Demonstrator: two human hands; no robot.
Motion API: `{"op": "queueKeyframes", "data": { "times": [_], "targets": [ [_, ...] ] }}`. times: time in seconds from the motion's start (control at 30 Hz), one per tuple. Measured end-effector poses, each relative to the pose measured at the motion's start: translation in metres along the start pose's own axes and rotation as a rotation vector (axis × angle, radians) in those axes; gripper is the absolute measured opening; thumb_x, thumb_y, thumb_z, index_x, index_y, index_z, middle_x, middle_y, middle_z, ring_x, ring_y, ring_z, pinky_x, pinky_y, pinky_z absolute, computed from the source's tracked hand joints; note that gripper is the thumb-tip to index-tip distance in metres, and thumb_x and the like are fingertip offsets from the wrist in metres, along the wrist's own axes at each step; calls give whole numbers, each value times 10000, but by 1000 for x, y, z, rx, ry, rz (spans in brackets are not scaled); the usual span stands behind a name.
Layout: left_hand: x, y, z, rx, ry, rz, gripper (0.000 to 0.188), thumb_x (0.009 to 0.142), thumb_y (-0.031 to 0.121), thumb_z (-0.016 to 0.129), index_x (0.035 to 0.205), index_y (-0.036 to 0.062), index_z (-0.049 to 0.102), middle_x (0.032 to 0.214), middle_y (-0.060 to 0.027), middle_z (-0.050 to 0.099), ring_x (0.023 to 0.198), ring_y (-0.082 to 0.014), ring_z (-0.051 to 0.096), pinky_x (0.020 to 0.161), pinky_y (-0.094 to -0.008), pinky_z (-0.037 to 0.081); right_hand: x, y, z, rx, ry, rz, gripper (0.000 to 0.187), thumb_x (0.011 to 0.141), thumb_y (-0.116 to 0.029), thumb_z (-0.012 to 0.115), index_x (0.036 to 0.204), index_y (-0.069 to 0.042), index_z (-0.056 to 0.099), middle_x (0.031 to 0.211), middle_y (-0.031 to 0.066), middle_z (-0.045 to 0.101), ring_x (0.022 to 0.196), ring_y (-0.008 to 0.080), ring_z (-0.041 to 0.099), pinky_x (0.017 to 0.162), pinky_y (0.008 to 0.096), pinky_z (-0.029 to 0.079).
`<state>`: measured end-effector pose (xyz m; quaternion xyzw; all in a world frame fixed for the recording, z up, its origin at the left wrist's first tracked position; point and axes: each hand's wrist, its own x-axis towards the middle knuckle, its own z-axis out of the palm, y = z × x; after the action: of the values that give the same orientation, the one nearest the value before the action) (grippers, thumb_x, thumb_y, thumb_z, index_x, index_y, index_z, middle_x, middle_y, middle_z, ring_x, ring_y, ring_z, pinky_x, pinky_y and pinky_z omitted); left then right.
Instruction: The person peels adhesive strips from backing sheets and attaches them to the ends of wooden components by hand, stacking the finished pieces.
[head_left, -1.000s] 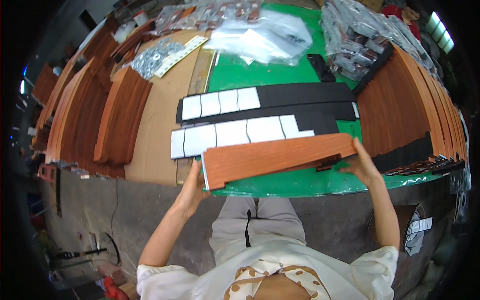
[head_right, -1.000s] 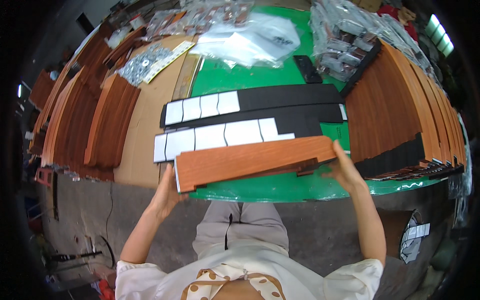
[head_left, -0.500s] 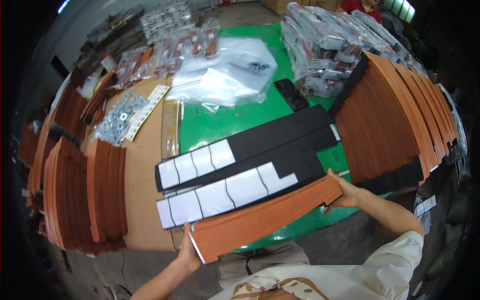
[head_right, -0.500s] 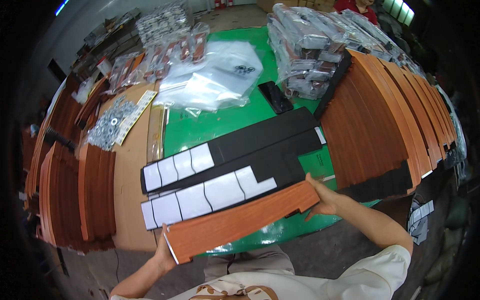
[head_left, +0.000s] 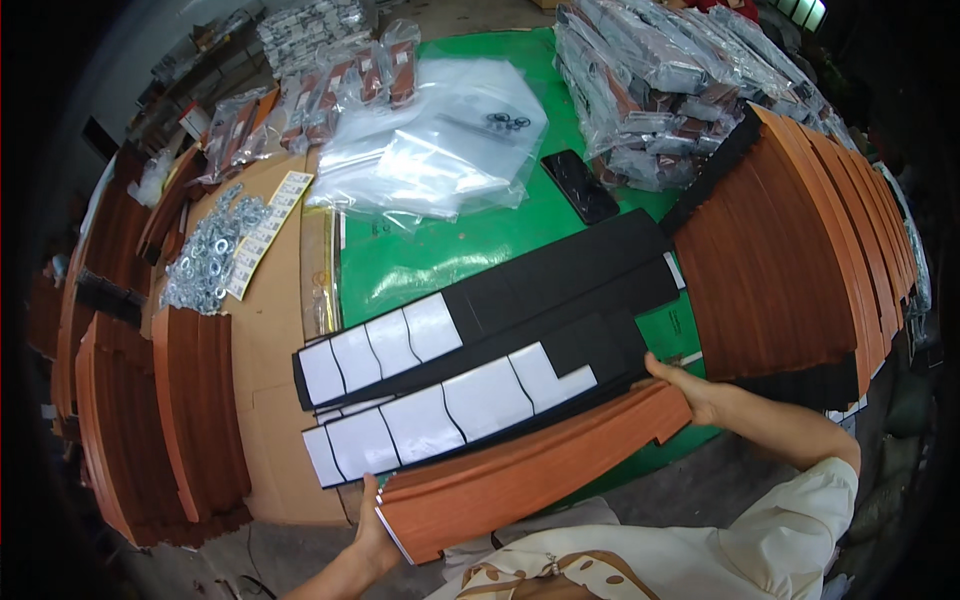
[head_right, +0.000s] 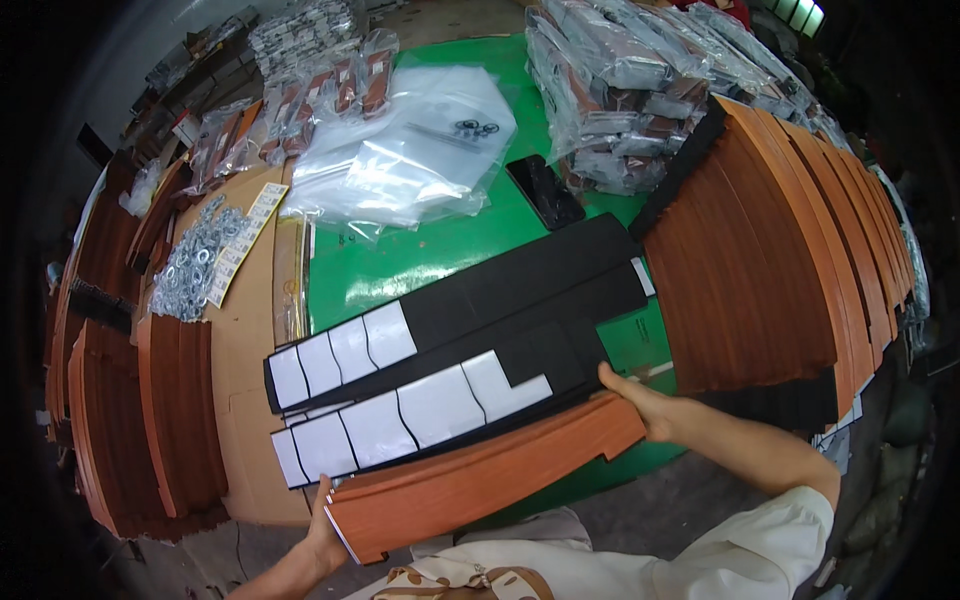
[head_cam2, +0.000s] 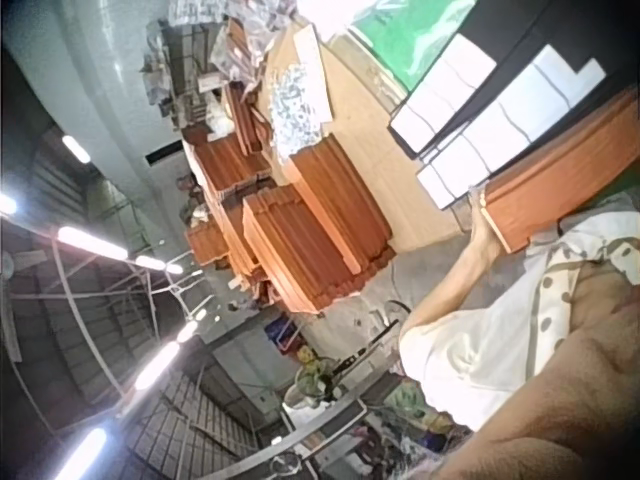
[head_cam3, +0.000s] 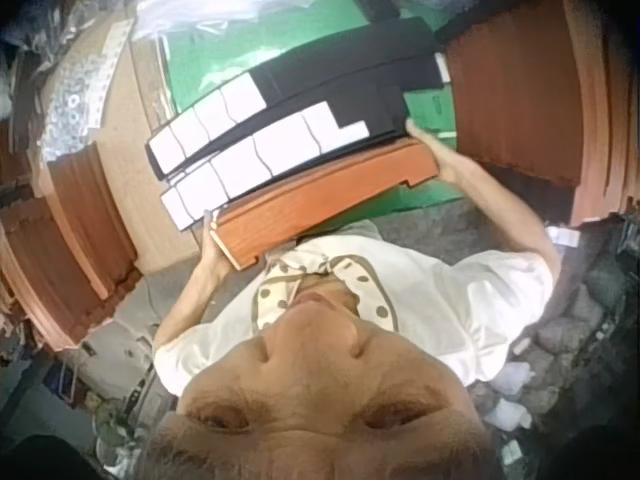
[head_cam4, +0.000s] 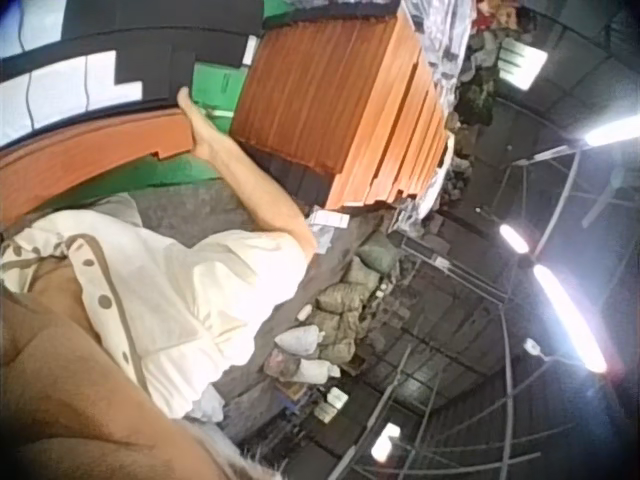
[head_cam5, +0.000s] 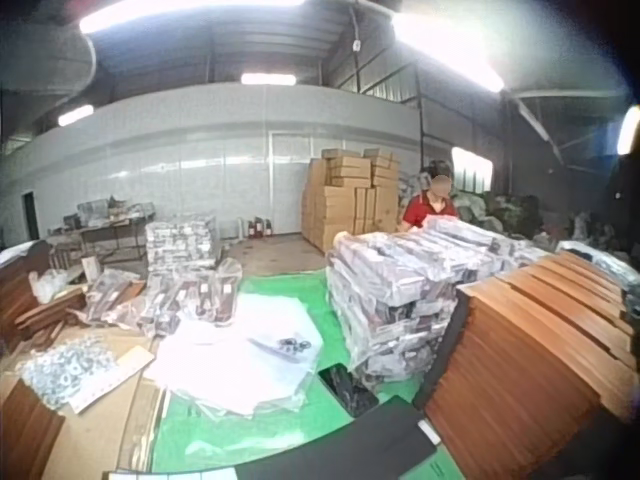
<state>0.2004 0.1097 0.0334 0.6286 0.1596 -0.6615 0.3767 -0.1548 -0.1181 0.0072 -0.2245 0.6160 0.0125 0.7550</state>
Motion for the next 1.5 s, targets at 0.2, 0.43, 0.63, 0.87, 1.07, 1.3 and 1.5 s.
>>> {"op": "queueKeyframes", "data": {
  "times": [0.2, 0.43, 0.63, 0.87, 1.07, 1.3, 1.5],
  "targets": [
    [20, -15, -11, -155, -86, 56, 762, 869, 704, 292, 1310, 105, 459, 1272, -154, 527, 1125, -326, 549, 917, -489, 460, -4, 3, 5, 65, -3, -132, 584, 910, -551, 455, 1178, -36, 518, 1113, 138, 591, 1033, 228, 589, 842, 391, 497],
    [4, -65, -19, -160, -46, 323, 704, 897, 651, 320, 1327, 109, 446, 1295, -124, 509, 1143, -277, 525, 928, -412, 455, -30, 78, 8, 158, -20, -389, 725, 899, -600, 429, 1370, -50, 400, 1306, 152, 473, 1210, 238, 470, 989, 402, 425],
    [26, -103, -37, -263, -116, 726, 649, 942, 591, 284, 1342, 100, 427, 1283, -100, 513, 1167, -244, 502, 974, -383, 414, -11, 113, -5, 52, -130, -847, 747, 925, -596, 366, 1399, -18, 342, 1361, 147, 422, 1240, 234, 422, 1030, 361, 363],
    [57, -99, -38, -215, -208, 997, 637, 975, 533, 248, 1411, 77, 338, 1333, -82, 469, 1208, -209, 463, 1011, -370, 372, 25, 106, 0, 11, -169, -1035, 738, 925, -607, 333, 1393, -38, 373, 1369, 127, 431, 1244, 224, 427, 1044, 353, 346],
    [95, -84, -48, -140, -285, 1189, 601, 989, 492, 242, 1432, 90, 299, 1373, -76, 432, 1230, -212, 445, 1038, -373, 361, 60, 88, -3, -129, -119, -1244, 775, 910, -631, 335, 1392, -26, 367, 1375, 127, 430, 1256, 231, 416, 1063, 356, 317],
    [130, -115, -65, -192, -276, 1212, 648, 983, 498, 274, 1477, 93, 163, 1470, -73, 295, 1317, -233, 334, 1085, -395, 295, 69, 99, -12, -297, -9, -1359, 791, 898, -662, 306, 1371, -35, 396, 1452, 130, 337, 1372, 260, 260, 1128, 400, 174],
    [117, -112, -52, -154, -217, 1238, 707, 951, 573, 281, 1472, 104, 188, 1448, -76, 329, 1295, -219, 359, 1070, -393, 313, 62, 94, -6, -283, -34, -1321, 869, 879, -713, 182, 1425, -51, 316, 1504, 104, 256, 1404, 241, 191, 1147, 388, 110]
  ]
}}
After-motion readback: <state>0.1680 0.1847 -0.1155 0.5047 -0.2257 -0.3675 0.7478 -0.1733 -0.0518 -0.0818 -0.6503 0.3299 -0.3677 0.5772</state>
